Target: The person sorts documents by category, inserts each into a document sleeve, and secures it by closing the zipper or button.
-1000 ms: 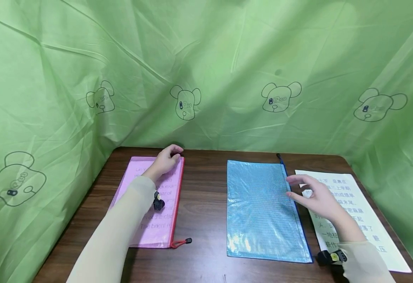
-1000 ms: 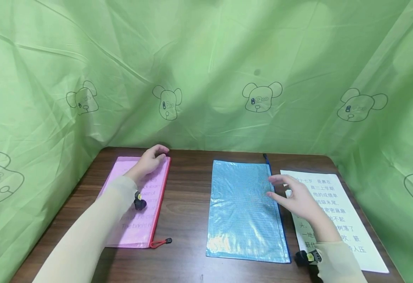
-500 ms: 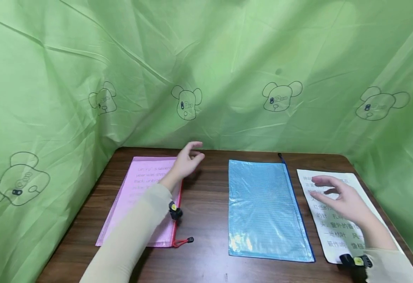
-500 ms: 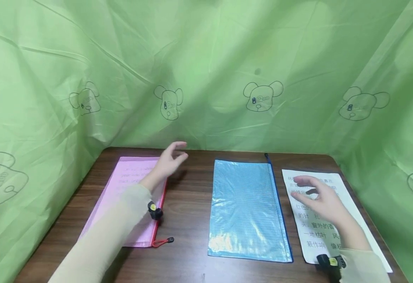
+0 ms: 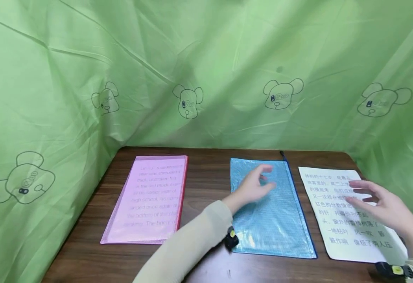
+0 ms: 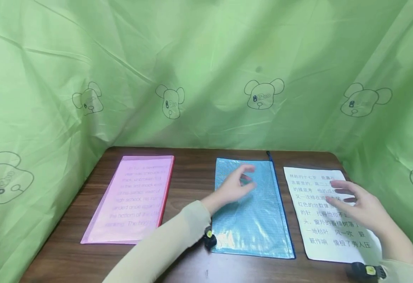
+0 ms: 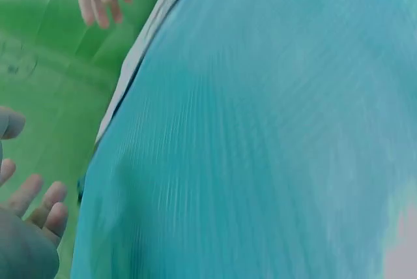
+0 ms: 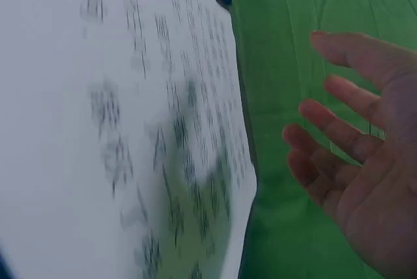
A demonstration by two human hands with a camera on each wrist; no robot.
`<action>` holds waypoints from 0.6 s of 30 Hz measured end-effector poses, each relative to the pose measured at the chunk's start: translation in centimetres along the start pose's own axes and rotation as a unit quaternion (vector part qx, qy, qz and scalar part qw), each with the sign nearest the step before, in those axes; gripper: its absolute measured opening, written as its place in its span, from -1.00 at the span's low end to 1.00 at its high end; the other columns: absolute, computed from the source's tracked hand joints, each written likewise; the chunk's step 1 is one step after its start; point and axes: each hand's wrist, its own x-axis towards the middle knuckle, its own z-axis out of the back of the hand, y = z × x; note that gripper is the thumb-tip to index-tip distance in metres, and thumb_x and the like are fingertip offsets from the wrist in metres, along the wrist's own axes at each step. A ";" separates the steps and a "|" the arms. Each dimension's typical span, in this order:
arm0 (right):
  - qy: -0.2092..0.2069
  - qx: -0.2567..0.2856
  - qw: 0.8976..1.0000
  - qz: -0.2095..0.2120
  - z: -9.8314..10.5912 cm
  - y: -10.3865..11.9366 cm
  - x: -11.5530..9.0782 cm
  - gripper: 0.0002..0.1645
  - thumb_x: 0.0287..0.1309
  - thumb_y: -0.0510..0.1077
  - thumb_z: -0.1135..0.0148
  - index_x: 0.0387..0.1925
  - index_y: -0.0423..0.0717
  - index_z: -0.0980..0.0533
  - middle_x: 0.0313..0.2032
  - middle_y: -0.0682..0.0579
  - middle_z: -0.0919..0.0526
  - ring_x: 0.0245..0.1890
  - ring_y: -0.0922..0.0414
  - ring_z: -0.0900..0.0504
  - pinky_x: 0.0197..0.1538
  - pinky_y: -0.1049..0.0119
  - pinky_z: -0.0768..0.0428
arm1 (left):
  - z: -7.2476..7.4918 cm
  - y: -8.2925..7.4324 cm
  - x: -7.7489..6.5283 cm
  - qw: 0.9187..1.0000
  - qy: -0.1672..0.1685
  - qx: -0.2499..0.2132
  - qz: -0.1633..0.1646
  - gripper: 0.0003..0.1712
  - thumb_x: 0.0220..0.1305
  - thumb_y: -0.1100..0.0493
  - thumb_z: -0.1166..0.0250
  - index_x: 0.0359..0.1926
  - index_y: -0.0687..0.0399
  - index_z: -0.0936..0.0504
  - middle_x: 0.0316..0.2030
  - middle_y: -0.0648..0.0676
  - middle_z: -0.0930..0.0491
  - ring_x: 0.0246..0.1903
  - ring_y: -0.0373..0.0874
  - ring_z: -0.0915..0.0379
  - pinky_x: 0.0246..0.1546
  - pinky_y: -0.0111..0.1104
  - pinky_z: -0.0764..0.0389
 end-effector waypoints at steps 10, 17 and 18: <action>-0.016 -0.010 0.999 -0.029 1.4 -3.8 -2.3 -0.10 0.28 -0.03 -0.62 0.43 -0.40 -0.40 0.01 0.85 -0.31 -0.10 0.80 -0.34 -0.27 0.58 -0.42 | -7.9 -3.7 0.8 1.000 0.006 -0.001 0.026 -0.31 0.48 0.00 -0.46 0.53 -0.21 -0.44 0.32 -0.13 -0.59 0.19 -0.30 -0.56 0.06 -0.45 -0.59; -0.009 -0.022 0.999 -0.043 1.2 -5.1 -2.6 -0.06 0.26 -0.01 -0.63 0.43 -0.42 -0.37 0.01 0.78 -0.28 -0.11 0.81 -0.24 -0.28 0.51 -0.36 | -10.9 -4.4 0.3 0.998 0.026 0.013 0.049 -0.24 0.43 -0.06 -0.48 0.55 -0.28 -0.38 0.30 -0.11 -0.55 0.10 -0.42 -0.56 -0.01 -0.51 -0.59; -0.006 -0.026 0.999 -0.046 1.2 -5.2 -2.6 -0.04 0.27 0.00 -0.62 0.45 -0.42 -0.36 0.06 0.66 -0.40 -0.12 0.81 -0.22 -0.28 0.50 -0.35 | -11.1 -4.3 0.2 0.998 0.027 0.016 0.053 -0.23 0.43 -0.06 -0.48 0.54 -0.29 -0.38 0.31 -0.11 -0.54 0.10 -0.41 -0.56 -0.01 -0.50 -0.59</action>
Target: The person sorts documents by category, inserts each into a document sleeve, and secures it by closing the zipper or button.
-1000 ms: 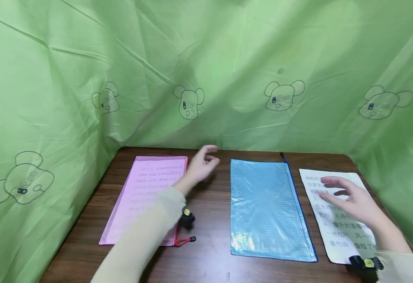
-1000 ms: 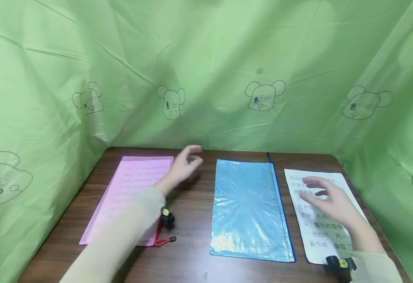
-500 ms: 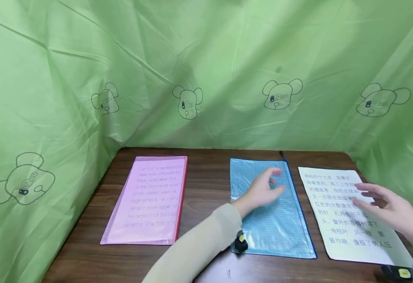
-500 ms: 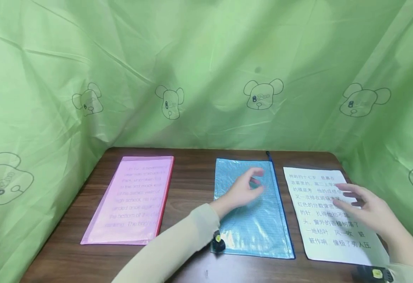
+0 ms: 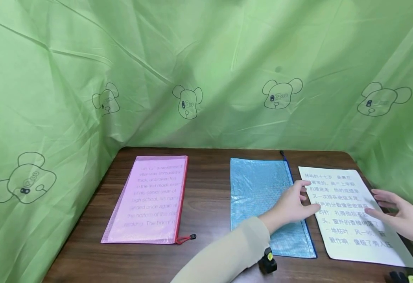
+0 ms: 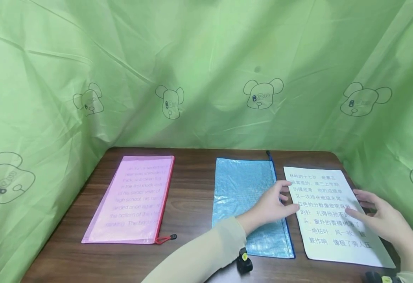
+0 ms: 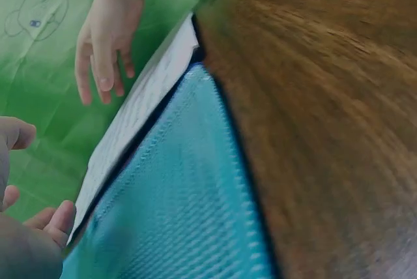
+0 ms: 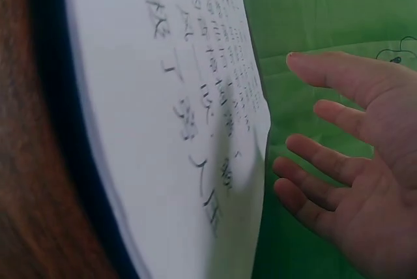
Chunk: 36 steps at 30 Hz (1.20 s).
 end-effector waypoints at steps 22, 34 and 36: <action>0.074 -0.028 0.995 -0.062 -0.3 0.4 0.5 0.00 0.43 0.00 -0.48 0.49 -0.60 -0.21 0.25 -0.70 -0.44 -0.15 0.25 -0.67 -0.35 0.50 -0.43 | -1.8 -1.3 -0.9 0.996 0.011 0.014 0.082 -0.07 0.27 0.00 -0.52 0.54 -0.41 -0.24 -0.39 -0.10 -0.49 -0.50 -0.24 -0.40 -0.48 -0.37 -0.45; 0.038 0.074 0.995 -0.058 0.4 2.1 -0.8 -0.73 0.53 -0.17 -0.35 0.15 0.15 -0.70 -0.30 0.15 -0.74 -0.44 0.26 -0.68 -0.46 0.25 -0.65 | -1.9 -0.9 -0.6 0.995 0.002 -0.063 0.072 -0.33 0.41 0.21 -0.43 0.43 -0.31 -0.43 0.02 -0.14 -0.63 -0.30 -0.41 -0.58 -0.29 -0.44 -0.61; 0.026 0.094 0.994 -0.050 0.6 2.6 -0.8 -0.74 0.52 -0.19 -0.36 0.08 0.24 -0.73 -0.34 0.28 -0.72 -0.44 0.25 -0.68 -0.47 0.28 -0.63 | -1.6 -1.0 -0.5 0.996 0.001 -0.060 0.063 -0.40 0.45 0.19 -0.39 0.42 -0.26 -0.48 0.03 -0.17 -0.65 -0.26 -0.42 -0.57 -0.26 -0.46 -0.61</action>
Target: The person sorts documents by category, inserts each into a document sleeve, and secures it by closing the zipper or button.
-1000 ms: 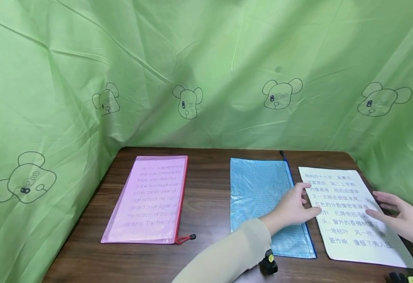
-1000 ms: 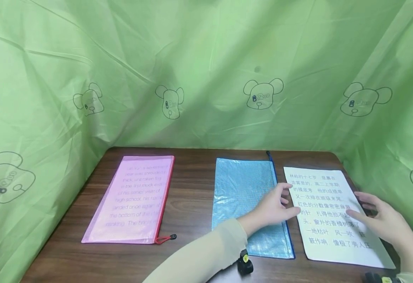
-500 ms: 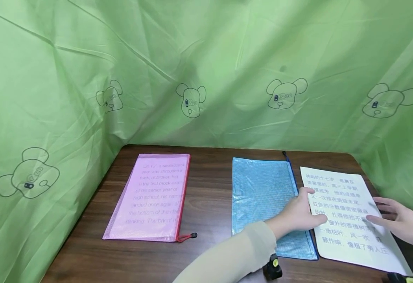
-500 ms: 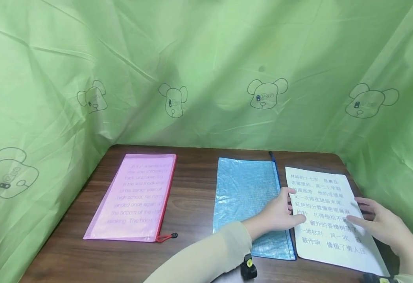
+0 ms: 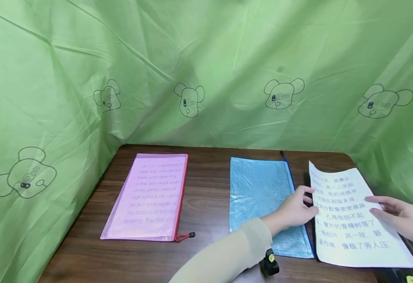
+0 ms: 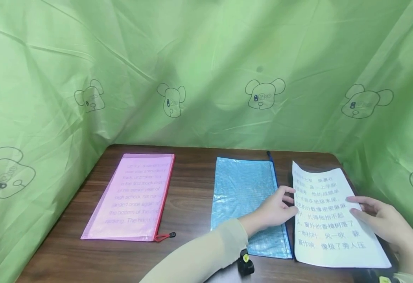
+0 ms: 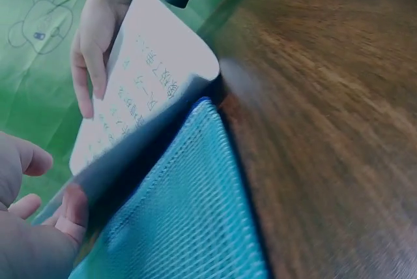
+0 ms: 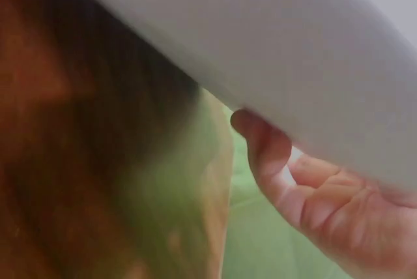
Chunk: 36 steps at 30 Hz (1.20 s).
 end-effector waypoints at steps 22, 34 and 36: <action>-0.068 0.168 0.982 0.062 -2.2 9.5 2.1 -0.51 0.47 -0.31 -0.38 0.35 0.01 -0.66 -0.20 0.37 -0.81 -0.34 0.33 -0.77 -0.39 0.41 -0.69 | 9.2 0.9 -0.6 0.978 -0.158 -0.089 -0.106 -0.59 0.53 0.34 -0.32 0.24 -0.17 -0.73 -0.01 -0.12 -0.57 -0.42 -0.36 -0.57 -0.53 -0.47 -0.57; 0.044 0.153 0.979 0.127 -8.4 12.5 4.3 -0.52 0.54 -0.28 -0.30 0.40 -0.28 -0.54 -0.06 0.12 -0.79 -0.17 0.23 -0.79 -0.17 0.34 -0.77 | 17.1 3.8 -3.5 0.967 -0.188 -0.080 -0.152 -0.60 0.53 0.41 -0.26 0.22 -0.03 -0.75 -0.04 0.02 -0.63 -0.53 -0.29 -0.47 -0.58 -0.47 -0.46; 0.059 0.159 0.976 0.134 -9.3 13.0 4.5 -0.53 0.55 -0.28 -0.30 0.39 -0.30 -0.55 -0.06 0.08 -0.79 -0.17 0.21 -0.80 -0.17 0.31 -0.78 | 18.0 4.7 -4.0 0.964 -0.196 -0.085 -0.157 -0.60 0.51 0.43 -0.26 0.21 0.00 -0.75 -0.07 0.05 -0.62 -0.53 -0.26 -0.47 -0.57 -0.47 -0.48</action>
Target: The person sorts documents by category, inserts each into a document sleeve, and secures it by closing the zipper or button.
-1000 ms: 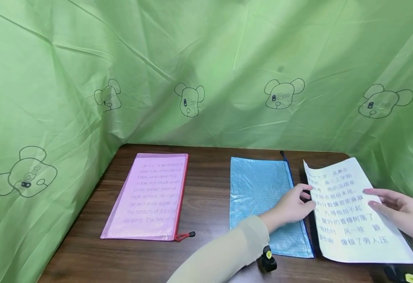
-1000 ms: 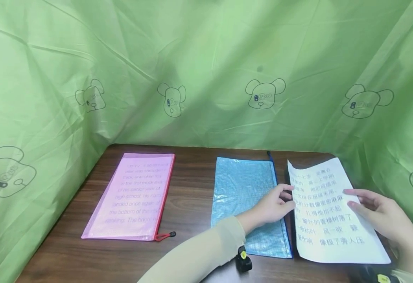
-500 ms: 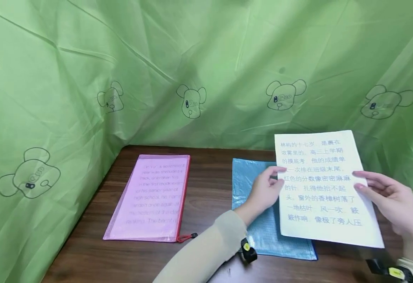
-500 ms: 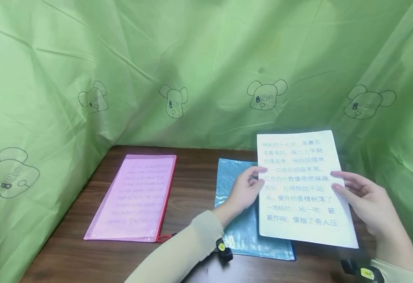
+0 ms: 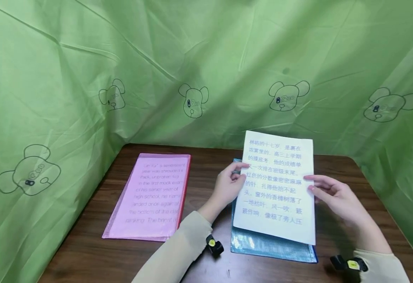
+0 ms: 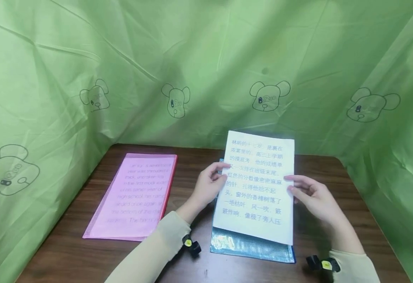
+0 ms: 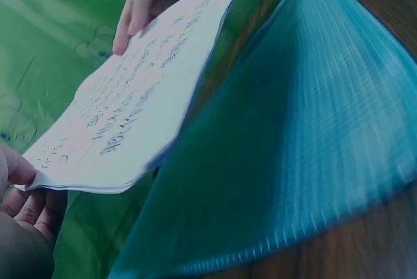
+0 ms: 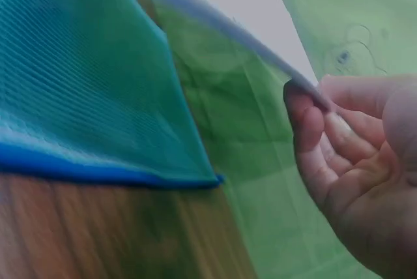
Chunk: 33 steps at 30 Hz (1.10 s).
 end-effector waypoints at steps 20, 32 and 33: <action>-0.032 0.034 0.999 0.014 -4.9 -1.3 0.9 -0.52 0.53 -0.22 -0.35 0.37 -0.25 -0.59 -0.01 -0.07 -0.81 -0.16 0.20 -0.80 -0.12 0.37 -0.76 | 4.8 1.7 -1.4 0.999 0.039 -0.002 0.031 -0.61 0.47 0.43 -0.32 0.22 0.07 -0.74 -0.04 0.13 -0.77 -0.32 -0.15 -0.63 -0.33 -0.43 -0.60; 0.000 0.015 1.000 0.007 -5.5 -0.9 0.8 -0.50 0.54 -0.17 -0.35 0.41 -0.15 -0.59 0.12 -0.22 -0.78 -0.20 0.12 -0.79 -0.20 0.31 -0.76 | 4.6 1.3 -1.5 0.998 0.034 -0.007 0.056 -0.70 0.51 0.33 -0.35 0.18 0.08 -0.73 -0.09 0.14 -0.72 -0.35 -0.13 -0.63 -0.36 -0.43 -0.58; -0.001 0.016 1.000 0.006 -5.4 -0.9 0.8 -0.50 0.54 -0.17 -0.35 0.41 -0.15 -0.59 0.12 -0.22 -0.78 -0.19 0.13 -0.79 -0.20 0.31 -0.76 | 4.5 1.3 -1.5 0.998 0.037 -0.005 0.057 -0.71 0.51 0.33 -0.35 0.18 0.08 -0.72 -0.08 0.14 -0.72 -0.34 -0.13 -0.64 -0.35 -0.43 -0.59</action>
